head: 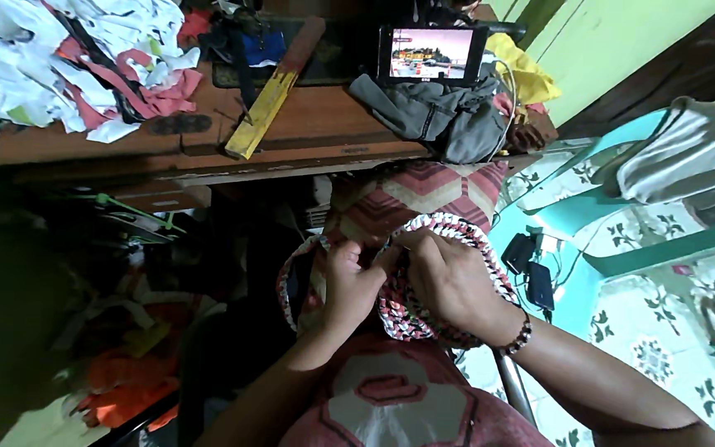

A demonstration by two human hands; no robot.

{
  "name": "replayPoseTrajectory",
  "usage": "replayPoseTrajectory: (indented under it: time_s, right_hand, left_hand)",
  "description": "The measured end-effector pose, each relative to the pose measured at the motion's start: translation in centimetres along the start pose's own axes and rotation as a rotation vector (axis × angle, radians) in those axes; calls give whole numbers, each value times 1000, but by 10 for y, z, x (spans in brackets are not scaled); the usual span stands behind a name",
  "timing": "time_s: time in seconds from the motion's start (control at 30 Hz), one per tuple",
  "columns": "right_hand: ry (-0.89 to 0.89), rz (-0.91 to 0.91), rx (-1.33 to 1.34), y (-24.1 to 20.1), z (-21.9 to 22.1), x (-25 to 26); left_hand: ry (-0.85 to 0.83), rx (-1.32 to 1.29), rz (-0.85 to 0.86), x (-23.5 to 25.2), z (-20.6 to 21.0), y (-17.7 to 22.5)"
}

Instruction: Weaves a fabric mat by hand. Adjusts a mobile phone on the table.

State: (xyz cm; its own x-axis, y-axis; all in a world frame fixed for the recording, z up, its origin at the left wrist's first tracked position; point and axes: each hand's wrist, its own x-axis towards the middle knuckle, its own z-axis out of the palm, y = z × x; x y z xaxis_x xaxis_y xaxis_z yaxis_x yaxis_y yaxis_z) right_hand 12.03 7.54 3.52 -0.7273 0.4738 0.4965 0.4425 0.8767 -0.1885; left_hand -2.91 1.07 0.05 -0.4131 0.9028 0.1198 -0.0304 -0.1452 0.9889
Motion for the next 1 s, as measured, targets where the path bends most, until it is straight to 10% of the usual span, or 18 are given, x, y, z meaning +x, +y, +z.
replayPoseTrajectory:
  time_s: [0.63, 1.0]
  right_hand:
    - [-159, 140, 429, 20, -17, 5]
    - [-29, 111, -43, 169, -43, 123]
  left_hand:
    - [-37, -27, 90, -3, 3, -4]
    - [-76, -27, 108, -2, -2, -7]
